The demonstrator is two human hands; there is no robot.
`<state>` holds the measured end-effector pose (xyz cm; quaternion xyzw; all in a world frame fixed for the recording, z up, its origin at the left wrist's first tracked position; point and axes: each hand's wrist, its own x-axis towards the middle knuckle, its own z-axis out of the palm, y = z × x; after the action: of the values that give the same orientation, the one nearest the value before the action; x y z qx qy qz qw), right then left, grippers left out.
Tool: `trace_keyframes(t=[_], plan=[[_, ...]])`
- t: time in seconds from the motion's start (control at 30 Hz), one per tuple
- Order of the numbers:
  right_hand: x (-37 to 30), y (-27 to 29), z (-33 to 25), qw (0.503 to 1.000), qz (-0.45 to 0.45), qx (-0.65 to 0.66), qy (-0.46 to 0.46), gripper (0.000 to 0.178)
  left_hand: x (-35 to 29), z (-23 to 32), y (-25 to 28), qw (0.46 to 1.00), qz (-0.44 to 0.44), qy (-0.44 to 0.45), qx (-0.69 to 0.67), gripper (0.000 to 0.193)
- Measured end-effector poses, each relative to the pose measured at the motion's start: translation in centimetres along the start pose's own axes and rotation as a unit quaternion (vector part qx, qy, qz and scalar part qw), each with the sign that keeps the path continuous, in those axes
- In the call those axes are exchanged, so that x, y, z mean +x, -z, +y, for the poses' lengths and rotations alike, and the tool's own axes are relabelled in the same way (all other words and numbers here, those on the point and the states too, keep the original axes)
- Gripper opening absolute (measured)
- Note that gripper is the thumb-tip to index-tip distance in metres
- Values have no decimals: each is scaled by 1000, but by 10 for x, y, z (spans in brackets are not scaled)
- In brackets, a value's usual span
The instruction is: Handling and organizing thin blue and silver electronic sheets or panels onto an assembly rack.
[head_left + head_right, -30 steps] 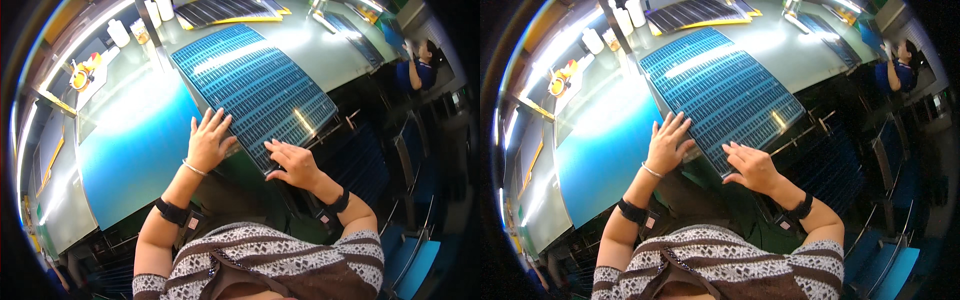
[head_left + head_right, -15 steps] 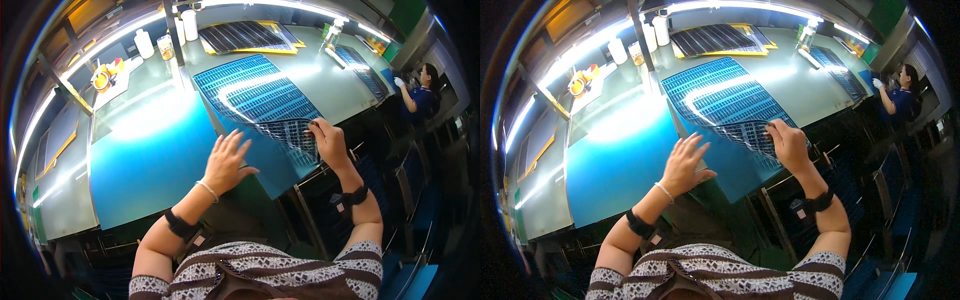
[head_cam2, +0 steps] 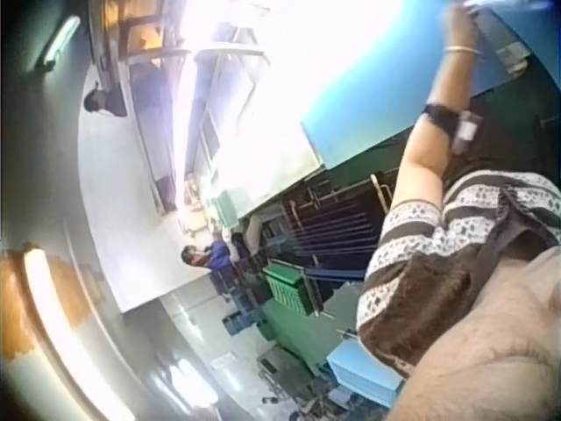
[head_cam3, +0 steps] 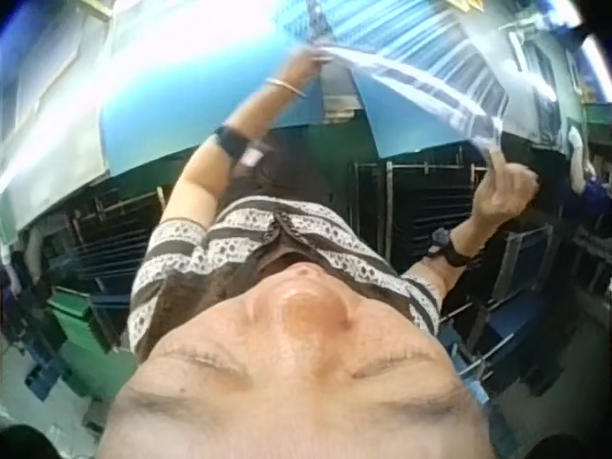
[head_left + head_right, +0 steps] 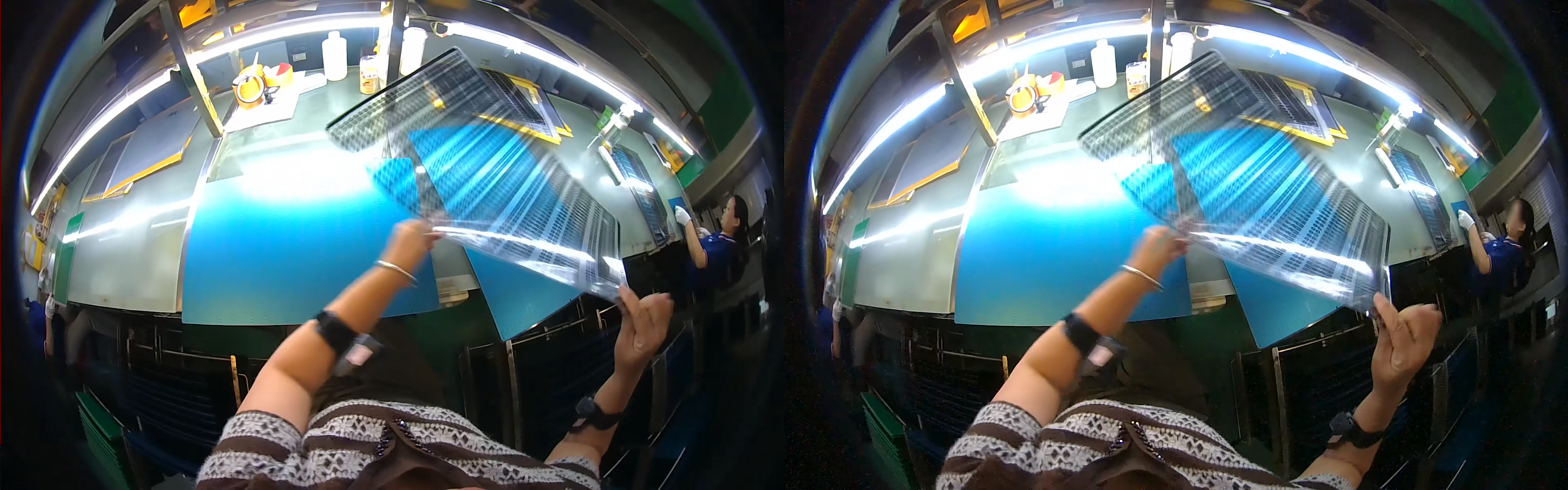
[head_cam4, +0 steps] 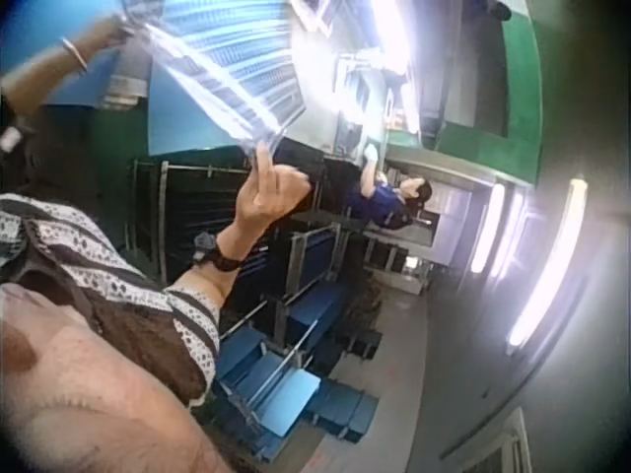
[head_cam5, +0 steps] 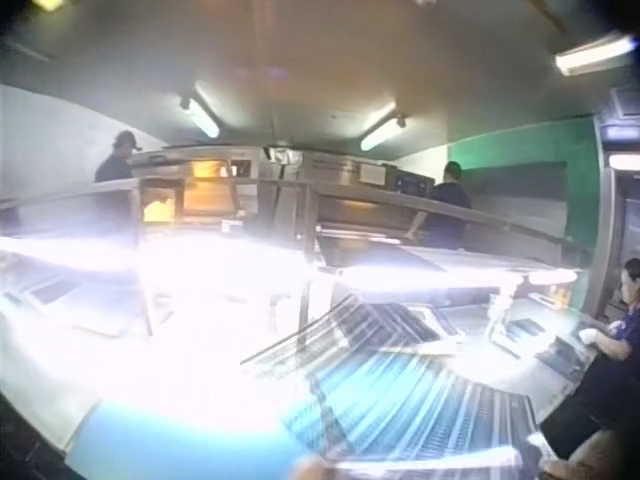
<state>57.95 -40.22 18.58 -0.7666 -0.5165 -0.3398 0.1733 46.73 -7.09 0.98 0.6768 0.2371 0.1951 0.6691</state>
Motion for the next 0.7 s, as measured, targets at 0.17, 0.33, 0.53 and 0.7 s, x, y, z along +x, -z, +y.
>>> trace_keyframes(t=[0.17,0.33,0.53,0.7], plan=[[-60,-54,13,922,-98,341,-153,21,-46,34,136,850,91,71,-514,72],[-66,-89,3,811,-150,461,-326,17,-51,26,178,980,115,153,-48,45],[-37,-119,-61,775,-170,424,-436,26,-111,27,228,925,281,-87,240,18],[-31,-169,-135,662,-206,595,-408,11,-235,3,300,880,427,-14,207,18]])
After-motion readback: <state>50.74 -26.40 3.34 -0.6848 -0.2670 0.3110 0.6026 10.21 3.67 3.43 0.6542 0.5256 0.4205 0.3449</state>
